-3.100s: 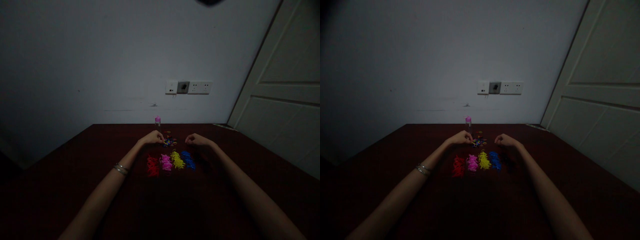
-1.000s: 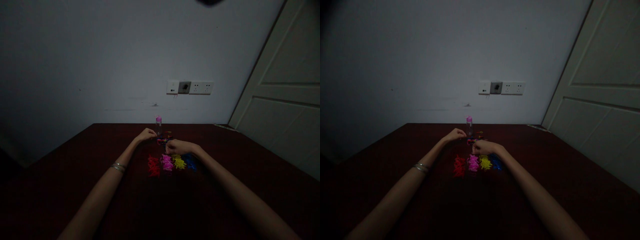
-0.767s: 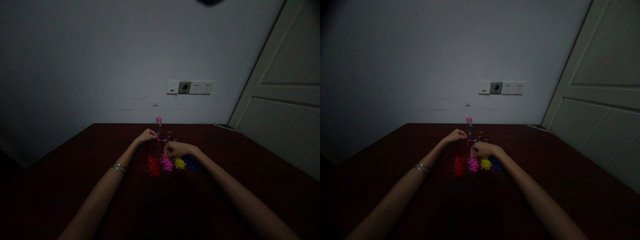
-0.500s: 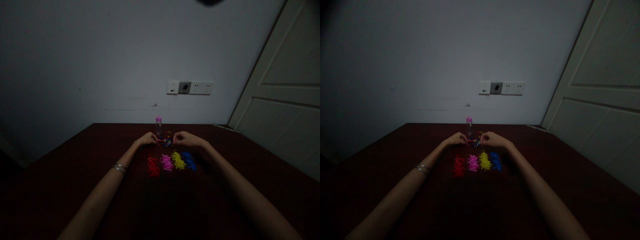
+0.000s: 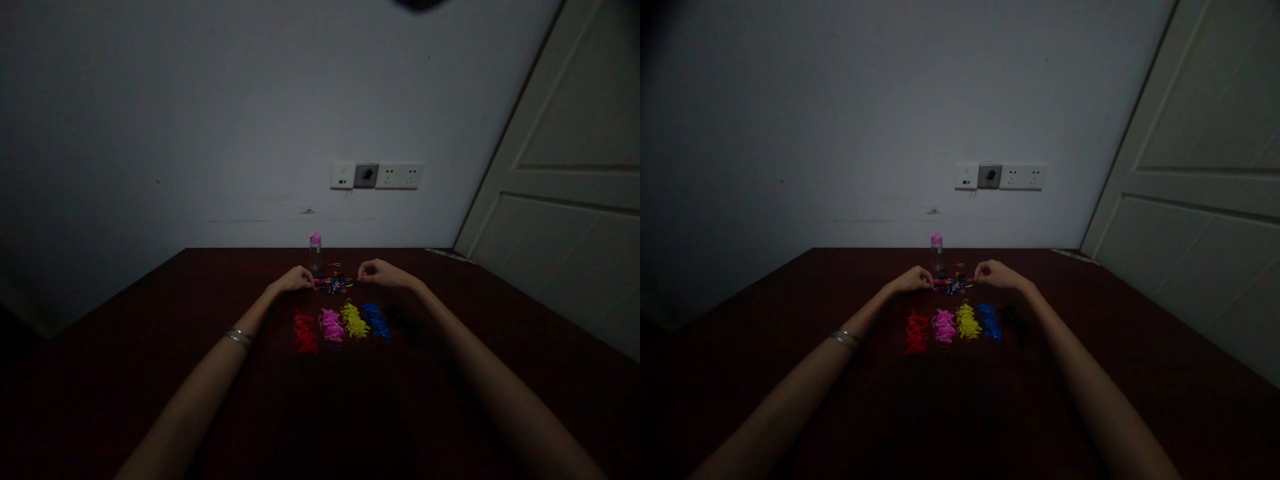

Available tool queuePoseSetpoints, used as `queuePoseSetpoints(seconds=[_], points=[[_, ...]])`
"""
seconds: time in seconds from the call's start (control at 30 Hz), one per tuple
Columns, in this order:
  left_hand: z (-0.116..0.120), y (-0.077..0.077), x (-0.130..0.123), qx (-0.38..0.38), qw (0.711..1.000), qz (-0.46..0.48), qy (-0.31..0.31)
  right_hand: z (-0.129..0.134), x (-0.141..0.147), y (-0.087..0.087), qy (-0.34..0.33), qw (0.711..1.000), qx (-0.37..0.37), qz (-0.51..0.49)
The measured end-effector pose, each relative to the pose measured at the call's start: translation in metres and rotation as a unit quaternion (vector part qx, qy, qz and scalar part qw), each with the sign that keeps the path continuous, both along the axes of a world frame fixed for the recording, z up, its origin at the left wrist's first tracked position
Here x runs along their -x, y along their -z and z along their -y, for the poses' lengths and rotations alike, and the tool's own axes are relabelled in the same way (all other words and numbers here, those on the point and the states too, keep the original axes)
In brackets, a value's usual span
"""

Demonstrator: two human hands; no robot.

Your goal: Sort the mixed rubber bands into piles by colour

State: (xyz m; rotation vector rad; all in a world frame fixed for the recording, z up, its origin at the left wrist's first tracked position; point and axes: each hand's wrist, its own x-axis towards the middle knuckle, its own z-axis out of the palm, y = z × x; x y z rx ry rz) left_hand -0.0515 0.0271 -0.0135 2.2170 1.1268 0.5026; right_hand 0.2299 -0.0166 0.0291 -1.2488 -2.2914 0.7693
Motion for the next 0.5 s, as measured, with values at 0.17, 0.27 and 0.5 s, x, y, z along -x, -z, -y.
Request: queuePoseSetpoints(seconds=[0.17,0.27,0.5], points=[[0.003,-0.014,-0.002,0.036,0.999,0.03,0.005,-0.007,-0.006,0.007,0.001,1.0,-0.006,0.005],[0.011,-0.034,-0.007,0.067,0.996,0.034,0.044,-0.014,-0.01,0.015,0.012,1.0,-0.002,0.006],[0.035,-0.049,-0.029,0.177,0.966,-0.064,0.179,-0.014,-0.001,0.032,0.02,0.999,-0.011,0.04]])
